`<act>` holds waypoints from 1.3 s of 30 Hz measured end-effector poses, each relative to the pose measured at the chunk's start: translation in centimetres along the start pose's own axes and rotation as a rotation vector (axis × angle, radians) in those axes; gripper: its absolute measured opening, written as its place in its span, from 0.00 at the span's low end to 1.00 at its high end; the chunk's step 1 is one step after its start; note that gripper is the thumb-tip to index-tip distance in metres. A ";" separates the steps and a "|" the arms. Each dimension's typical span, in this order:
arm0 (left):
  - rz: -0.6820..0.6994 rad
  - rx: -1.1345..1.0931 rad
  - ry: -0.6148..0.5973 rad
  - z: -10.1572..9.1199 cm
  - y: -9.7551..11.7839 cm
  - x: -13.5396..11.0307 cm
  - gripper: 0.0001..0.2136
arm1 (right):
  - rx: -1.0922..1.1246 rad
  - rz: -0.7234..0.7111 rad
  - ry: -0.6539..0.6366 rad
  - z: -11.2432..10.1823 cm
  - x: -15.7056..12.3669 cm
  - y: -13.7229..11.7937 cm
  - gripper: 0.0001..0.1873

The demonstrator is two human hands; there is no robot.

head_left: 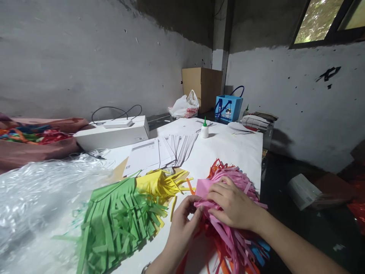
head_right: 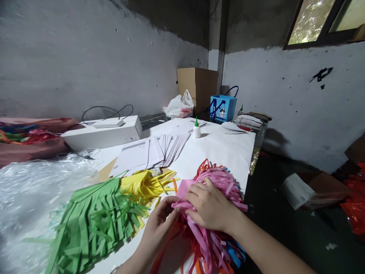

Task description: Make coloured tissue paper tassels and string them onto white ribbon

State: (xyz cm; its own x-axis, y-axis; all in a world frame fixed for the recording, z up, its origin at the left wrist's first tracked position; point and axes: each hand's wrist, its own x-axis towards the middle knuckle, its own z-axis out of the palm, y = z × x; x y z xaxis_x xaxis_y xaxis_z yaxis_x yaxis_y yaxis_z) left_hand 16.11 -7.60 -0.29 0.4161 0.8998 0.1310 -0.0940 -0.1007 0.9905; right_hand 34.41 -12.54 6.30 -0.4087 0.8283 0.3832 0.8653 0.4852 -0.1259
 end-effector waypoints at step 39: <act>0.043 0.120 -0.054 -0.2 0.0 0.0 0.14 | 0.351 0.085 -0.099 -1.0 1.2 1.6 0.05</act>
State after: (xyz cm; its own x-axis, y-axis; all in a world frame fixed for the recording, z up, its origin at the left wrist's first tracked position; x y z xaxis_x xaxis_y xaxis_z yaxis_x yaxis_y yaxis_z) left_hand 15.90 -7.56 -0.33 0.4625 0.8696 0.1728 -0.0056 -0.1921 0.9814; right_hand 35.61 -10.99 7.46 -0.3805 0.8846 0.2695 0.7521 0.4656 -0.4664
